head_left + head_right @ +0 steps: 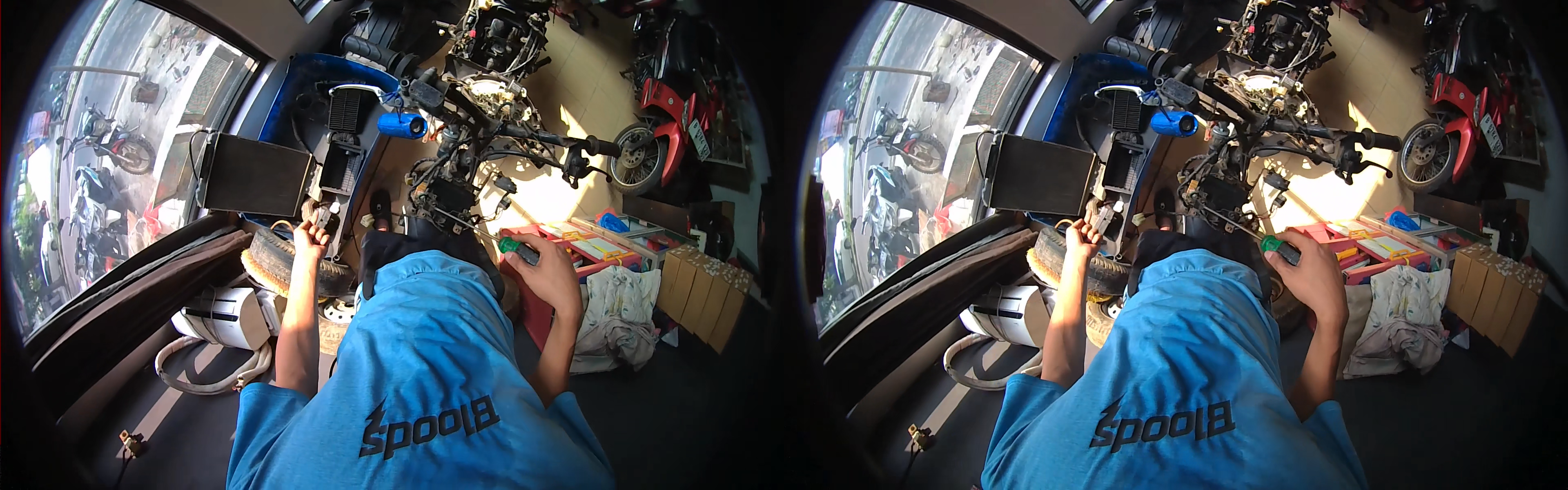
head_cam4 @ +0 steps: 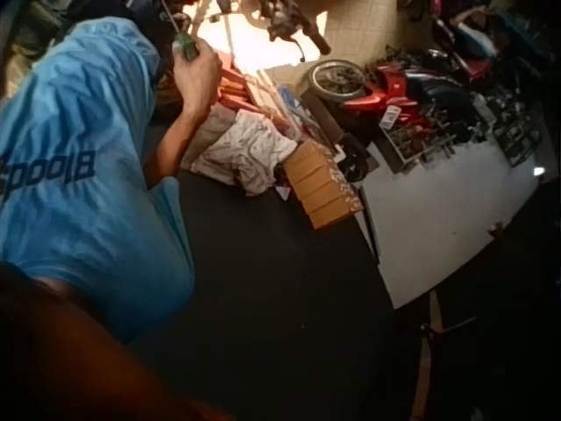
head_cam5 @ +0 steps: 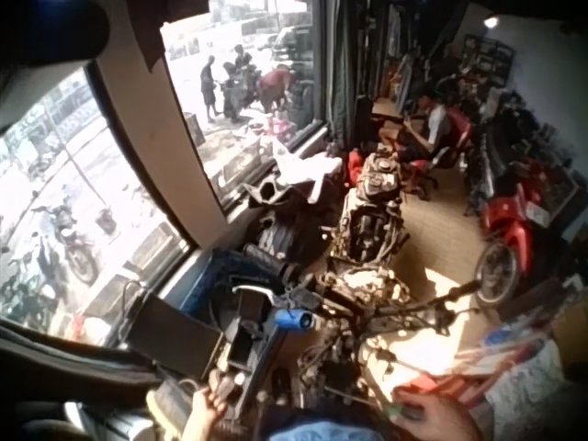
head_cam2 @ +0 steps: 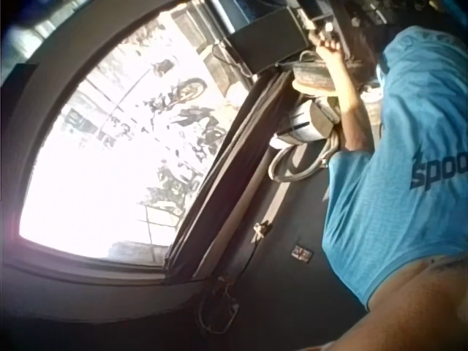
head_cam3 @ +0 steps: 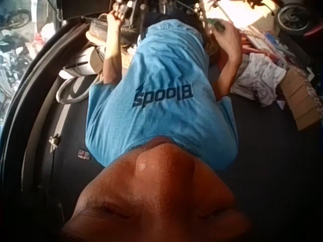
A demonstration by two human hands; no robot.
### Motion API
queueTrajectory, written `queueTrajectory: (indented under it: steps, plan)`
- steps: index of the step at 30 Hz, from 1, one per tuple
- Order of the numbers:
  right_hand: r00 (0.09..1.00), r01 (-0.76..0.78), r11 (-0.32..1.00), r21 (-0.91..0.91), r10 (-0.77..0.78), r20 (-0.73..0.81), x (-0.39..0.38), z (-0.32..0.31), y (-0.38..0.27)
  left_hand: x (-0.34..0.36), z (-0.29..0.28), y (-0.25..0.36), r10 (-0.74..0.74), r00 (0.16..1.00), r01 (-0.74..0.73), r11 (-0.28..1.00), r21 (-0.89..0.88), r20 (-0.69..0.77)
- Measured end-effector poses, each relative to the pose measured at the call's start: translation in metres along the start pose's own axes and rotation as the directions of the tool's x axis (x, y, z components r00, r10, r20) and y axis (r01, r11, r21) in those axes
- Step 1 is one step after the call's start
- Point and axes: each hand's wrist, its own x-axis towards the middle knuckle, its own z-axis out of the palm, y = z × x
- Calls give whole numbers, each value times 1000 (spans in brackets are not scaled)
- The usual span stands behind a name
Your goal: Using a screwdriver to repair or disassemble electrical and body parts of a motorcycle.
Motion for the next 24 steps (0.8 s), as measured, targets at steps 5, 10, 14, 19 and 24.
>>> queueTrajectory:
  steps: [5, 10, 14, 19, 24]
  plan:
    - [975, 113, 983, -146, -81, 207, 17, 10, -30, 3, -78, -22, 33, 968, 13, 983, 181, -247]
    - [950, 152, 975, -165, -97, 298, 23, 23, -63, -12, -172, -63, 90, 933, 156, 771, 618, -348]
    - [966, 61, 996, -62, -43, 254, 11, 30, -60, -45, -213, -67, 164, 971, 61, 534, 843, -174]
    - [962, 151, 988, 4, -148, 229, -8, 25, -12, -75, -190, -43, 302, 922, 64, 497, 865, -242]
    - [956, 194, 979, -64, -174, 236, 1, 5, 41, -100, -133, -45, 279, 948, -68, 649, 758, -154]
